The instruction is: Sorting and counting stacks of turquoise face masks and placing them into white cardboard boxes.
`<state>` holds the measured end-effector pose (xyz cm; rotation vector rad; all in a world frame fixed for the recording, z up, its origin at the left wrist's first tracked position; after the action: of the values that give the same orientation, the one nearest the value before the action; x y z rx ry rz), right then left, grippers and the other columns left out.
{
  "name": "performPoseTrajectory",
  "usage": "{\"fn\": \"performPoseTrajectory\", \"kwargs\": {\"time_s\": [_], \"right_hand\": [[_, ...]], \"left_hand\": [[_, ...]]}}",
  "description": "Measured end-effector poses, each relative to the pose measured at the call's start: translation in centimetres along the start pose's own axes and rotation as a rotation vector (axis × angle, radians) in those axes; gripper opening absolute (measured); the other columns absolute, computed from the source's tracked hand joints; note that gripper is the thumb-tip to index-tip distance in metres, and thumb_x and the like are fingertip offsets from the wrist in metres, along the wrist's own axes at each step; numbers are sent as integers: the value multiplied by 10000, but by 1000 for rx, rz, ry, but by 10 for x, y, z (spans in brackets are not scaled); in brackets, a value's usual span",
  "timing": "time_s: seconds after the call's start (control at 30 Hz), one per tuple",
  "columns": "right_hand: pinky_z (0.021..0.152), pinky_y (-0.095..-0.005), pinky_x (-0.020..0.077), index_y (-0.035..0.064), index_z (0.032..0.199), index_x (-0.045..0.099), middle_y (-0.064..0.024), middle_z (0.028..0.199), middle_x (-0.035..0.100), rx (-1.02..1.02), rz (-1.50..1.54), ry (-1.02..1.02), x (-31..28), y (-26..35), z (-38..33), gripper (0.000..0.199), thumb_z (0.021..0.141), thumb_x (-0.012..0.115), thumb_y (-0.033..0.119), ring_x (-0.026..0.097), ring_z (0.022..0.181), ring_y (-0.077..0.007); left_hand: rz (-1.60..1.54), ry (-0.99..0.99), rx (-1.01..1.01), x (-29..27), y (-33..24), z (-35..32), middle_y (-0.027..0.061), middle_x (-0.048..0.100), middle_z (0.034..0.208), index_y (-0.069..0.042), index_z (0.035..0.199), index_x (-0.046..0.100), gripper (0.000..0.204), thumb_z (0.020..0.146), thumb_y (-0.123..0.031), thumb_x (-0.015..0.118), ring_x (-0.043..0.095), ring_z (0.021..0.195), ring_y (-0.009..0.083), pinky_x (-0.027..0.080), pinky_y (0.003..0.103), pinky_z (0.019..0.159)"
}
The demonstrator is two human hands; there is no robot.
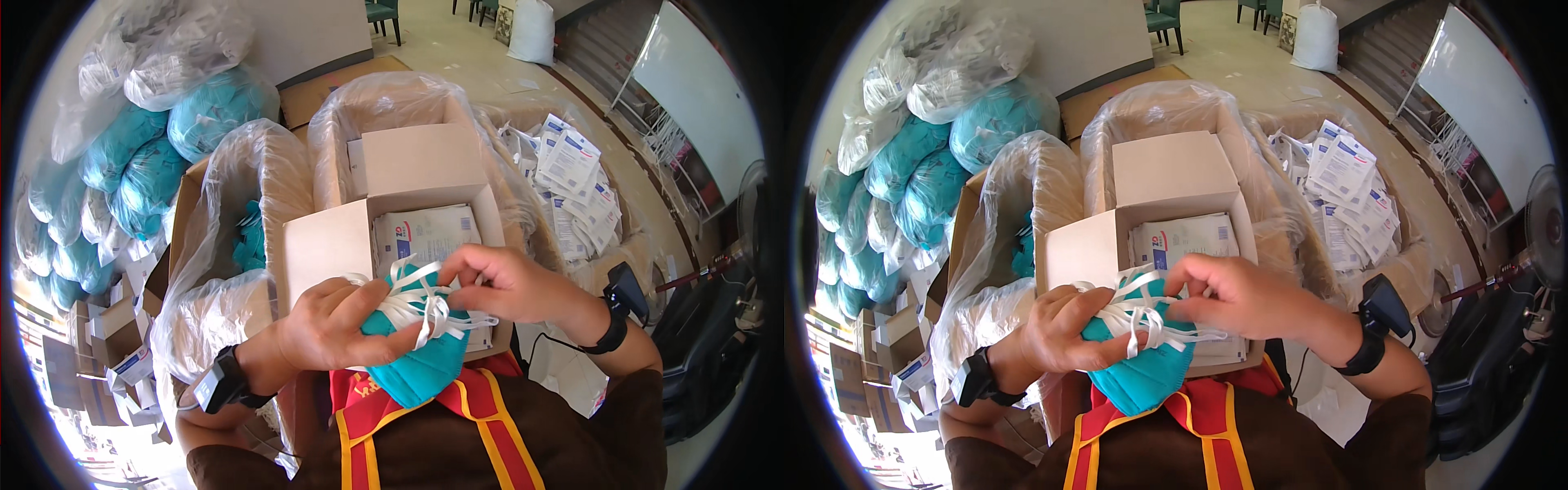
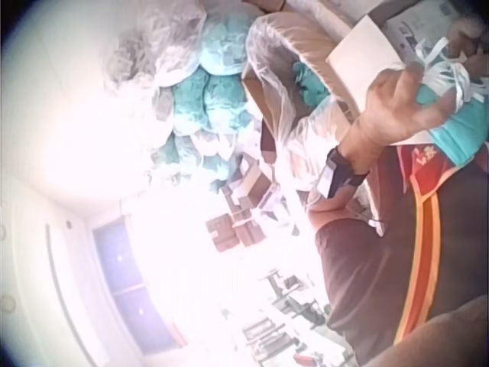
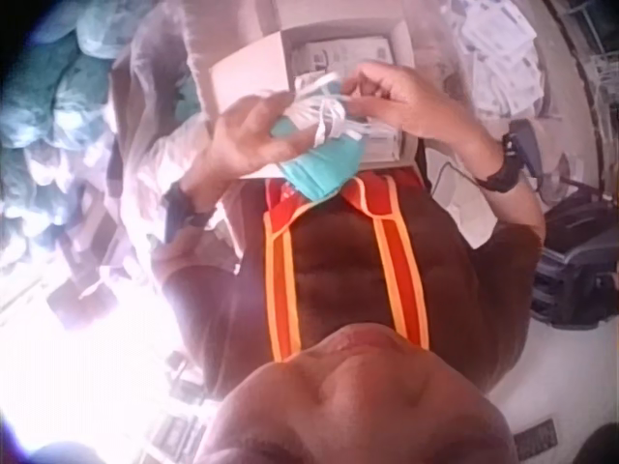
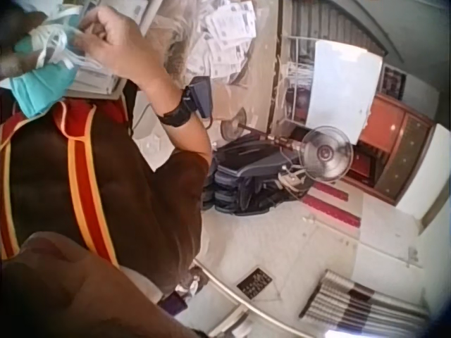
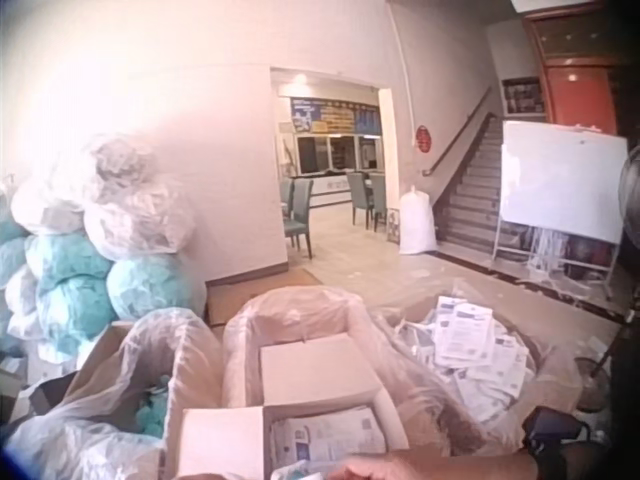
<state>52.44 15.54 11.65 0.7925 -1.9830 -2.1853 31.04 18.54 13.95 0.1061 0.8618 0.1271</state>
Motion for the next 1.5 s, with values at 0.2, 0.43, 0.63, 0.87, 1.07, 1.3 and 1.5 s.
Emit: {"fn": "performPoseTrajectory", "kwargs": {"time_s": [0.2,0.43,0.63,0.87,1.07,1.3,1.5], "right_hand": [[569,-251,419,26,949,570,0,688,547,82,-159,87,-1,12,-2,145,903,648,139,505,629,-70],[544,-247,385,35,876,558,16,679,524,233,-77,84,-25,15,-58,123,908,628,131,449,615,-59],[547,-227,359,27,853,571,31,695,517,368,69,-15,-41,15,-111,100,900,623,98,433,629,-47],[529,-213,339,31,832,578,48,700,524,456,205,-90,-49,6,-139,83,874,630,80,429,612,-28],[352,-239,231,24,759,469,-41,550,426,106,792,-323,-63,-5,-121,216,897,571,154,341,390,-83],[411,-184,243,47,842,528,0,622,468,166,786,-127,-28,-3,-42,175,957,554,176,351,472,-42],[574,-209,416,22,1008,601,3,728,595,-36,230,-95,-15,9,-5,130,925,620,121,526,629,-59]], "left_hand": [[33,104,17,-7,1,5,89,589,887,-241,1143,629,482,672,-164,694,588,562,153,508,266,512],[107,268,-285,-12,42,-30,44,519,751,-120,1025,626,365,670,-163,698,603,608,216,486,334,519],[114,304,-394,-13,62,-53,48,513,753,-137,979,610,373,642,-198,757,603,613,245,488,354,541],[272,316,-479,-15,80,-77,47,529,741,-128,984,618,353,649,-111,728,617,633,252,505,352,558],[241,144,-423,-25,67,-53,64,582,827,-127,1024,624,382,659,-100,734,626,626,248,519,347,545],[147,146,-153,-13,29,-22,119,554,914,-317,1200,612,568,657,-218,748,619,616,215,515,299,518],[123,94,-93,-10,13,-6,97,525,928,-380,1203,600,594,637,-281,752,609,617,157,512,271,527]]}}
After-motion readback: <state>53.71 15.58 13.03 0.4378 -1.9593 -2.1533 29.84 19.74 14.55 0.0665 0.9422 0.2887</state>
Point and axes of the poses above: each hand's wrist, its own z-axis towards the middle knuckle, its own x-axis out of the palm, y = z × x, the point moved 4 cm from there along z, towards the middle knuckle
